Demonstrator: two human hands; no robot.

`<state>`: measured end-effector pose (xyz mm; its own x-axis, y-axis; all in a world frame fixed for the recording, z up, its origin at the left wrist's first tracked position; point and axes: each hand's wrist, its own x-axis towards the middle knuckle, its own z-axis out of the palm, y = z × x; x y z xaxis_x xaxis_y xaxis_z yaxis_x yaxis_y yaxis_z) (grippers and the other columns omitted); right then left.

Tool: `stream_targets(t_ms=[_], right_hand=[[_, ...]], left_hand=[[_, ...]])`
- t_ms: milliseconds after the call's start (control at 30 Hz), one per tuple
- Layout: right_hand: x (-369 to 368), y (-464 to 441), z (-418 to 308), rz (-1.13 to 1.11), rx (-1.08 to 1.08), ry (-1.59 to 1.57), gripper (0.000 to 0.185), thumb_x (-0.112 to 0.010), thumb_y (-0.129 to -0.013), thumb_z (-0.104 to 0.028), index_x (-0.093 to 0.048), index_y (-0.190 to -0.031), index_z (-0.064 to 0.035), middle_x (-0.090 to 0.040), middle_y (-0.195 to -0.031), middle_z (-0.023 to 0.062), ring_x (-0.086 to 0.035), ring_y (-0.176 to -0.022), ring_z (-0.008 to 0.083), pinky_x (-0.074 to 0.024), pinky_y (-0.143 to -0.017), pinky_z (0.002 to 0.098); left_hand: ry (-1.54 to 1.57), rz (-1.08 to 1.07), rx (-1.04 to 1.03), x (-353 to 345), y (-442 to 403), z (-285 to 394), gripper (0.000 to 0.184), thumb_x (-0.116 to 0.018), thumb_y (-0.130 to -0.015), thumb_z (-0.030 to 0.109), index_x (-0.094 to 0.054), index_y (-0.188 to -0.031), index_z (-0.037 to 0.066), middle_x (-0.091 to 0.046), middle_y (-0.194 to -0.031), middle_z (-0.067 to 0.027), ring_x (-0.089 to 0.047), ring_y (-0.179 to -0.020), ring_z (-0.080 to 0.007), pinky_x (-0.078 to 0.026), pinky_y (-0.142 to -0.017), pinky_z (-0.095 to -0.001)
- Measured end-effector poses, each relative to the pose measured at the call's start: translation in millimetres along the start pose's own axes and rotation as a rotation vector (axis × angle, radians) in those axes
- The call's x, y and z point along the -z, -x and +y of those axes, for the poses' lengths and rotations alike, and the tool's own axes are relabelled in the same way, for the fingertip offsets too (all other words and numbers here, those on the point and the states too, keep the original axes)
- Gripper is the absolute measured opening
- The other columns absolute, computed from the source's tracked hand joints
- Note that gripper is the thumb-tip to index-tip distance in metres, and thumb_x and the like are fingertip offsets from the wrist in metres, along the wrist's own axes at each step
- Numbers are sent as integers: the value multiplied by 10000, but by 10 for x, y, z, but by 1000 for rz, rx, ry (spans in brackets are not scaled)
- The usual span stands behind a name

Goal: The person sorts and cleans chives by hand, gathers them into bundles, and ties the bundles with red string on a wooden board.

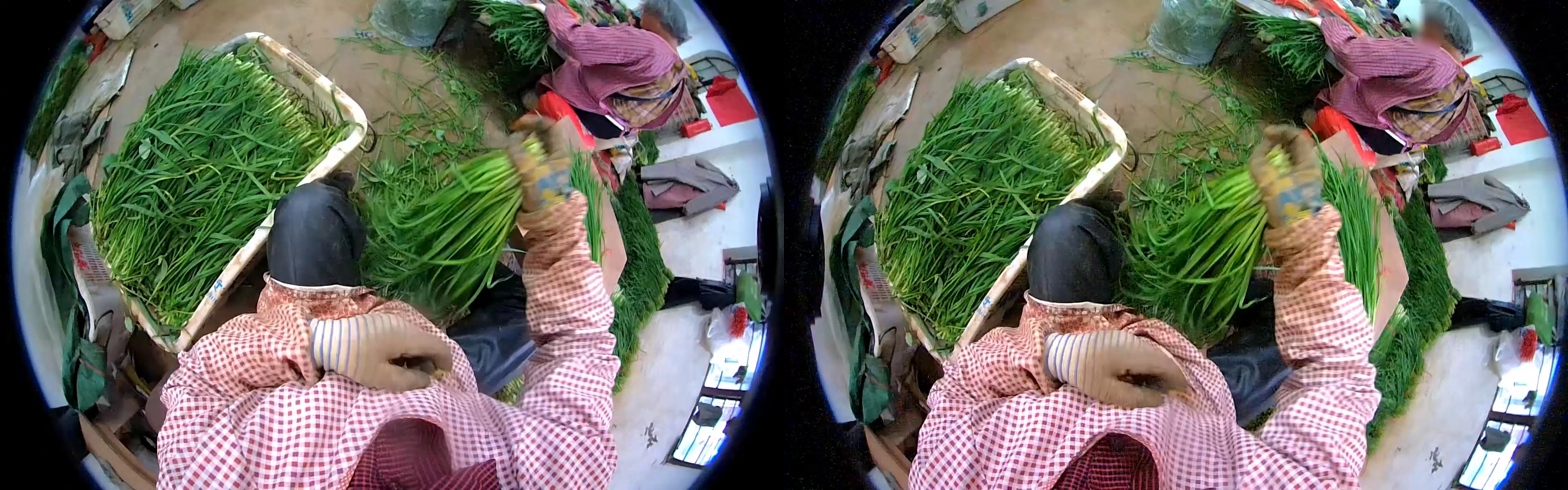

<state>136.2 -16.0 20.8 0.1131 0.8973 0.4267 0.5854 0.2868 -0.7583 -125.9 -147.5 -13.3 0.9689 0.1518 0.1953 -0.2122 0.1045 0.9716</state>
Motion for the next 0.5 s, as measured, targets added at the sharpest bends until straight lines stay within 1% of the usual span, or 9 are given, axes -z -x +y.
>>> stream_targets(t_ms=[33,100,133,167,233,333,433,467,500], right_hand=[[96,16,-212,-13,-16,-265,352,-613,-783,46,-521,-1110,-47,-581,-957,115,-602,-857,187,-505,-817,275],[252,41,-402,50,-13,-647,337,-594,-806,72,-514,-1114,-41,-564,-958,106,-590,-862,180,-515,-848,278],[211,153,-517,154,48,-640,310,-559,-848,48,-499,-1135,-54,-563,-985,109,-591,-857,172,-536,-851,292],[159,222,-22,155,-43,-915,298,-586,-844,5,-517,-1124,-68,-568,-995,100,-594,-855,177,-531,-845,297],[35,427,-31,-245,40,472,201,-647,-767,-141,-618,-965,-122,-615,-892,115,-597,-927,250,-480,-831,377],[-41,413,321,-574,-1,818,228,-696,-714,-179,-621,-915,-102,-598,-853,111,-574,-899,262,-454,-801,335],[-45,403,316,-126,-119,132,238,-660,-750,-59,-584,-975,-38,-618,-878,78,-585,-808,161,-486,-730,270],[23,336,254,42,-137,-80,245,-649,-763,-19,-572,-995,-17,-625,-887,67,-588,-777,128,-496,-707,248],[102,276,177,61,-26,-159,261,-654,-764,3,-572,-1010,-29,-611,-892,46,-575,-775,107,-484,-692,232]], left_hand=[[4,-10,0,-11,46,-17,330,-594,-839,176,-555,-1112,-5,-610,-945,-149,-593,-864,-210,-480,-782,-334],[-17,271,140,-58,93,-98,333,-583,-848,184,-553,-1123,0,-612,-959,-145,-593,-866,-213,-481,-768,-336],[-41,358,105,-93,62,-191,320,-588,-847,212,-581,-1095,10,-629,-920,-134,-602,-838,-207,-485,-754,-331],[-34,361,95,-97,11,-180,320,-588,-847,212,-581,-1095,10,-629,-920,-134,-602,-838,-207,-485,-754,-331],[-28,304,101,-85,-94,-127,322,-604,-842,282,-623,-1012,10,-640,-848,-127,-608,-787,-198,-488,-731,-325],[-6,154,227,-30,-158,36,377,-581,-875,370,-642,-877,-3,-606,-678,-102,-573,-642,-179,-470,-617,-331],[315,153,332,-114,-188,110,382,-590,-878,367,-661,-891,-8,-580,-639,-40,-525,-592,-151,-441,-551,-312],[454,84,305,-138,-236,102,395,-604,-874,332,-599,-1052,-20,-621,-785,-55,-571,-709,-142,-470,-629,-277],[441,73,305,-179,-292,94,395,-604,-874,332,-599,-1052,-20,-621,-785,-55,-571,-709,-142,-470,-629,-277]])
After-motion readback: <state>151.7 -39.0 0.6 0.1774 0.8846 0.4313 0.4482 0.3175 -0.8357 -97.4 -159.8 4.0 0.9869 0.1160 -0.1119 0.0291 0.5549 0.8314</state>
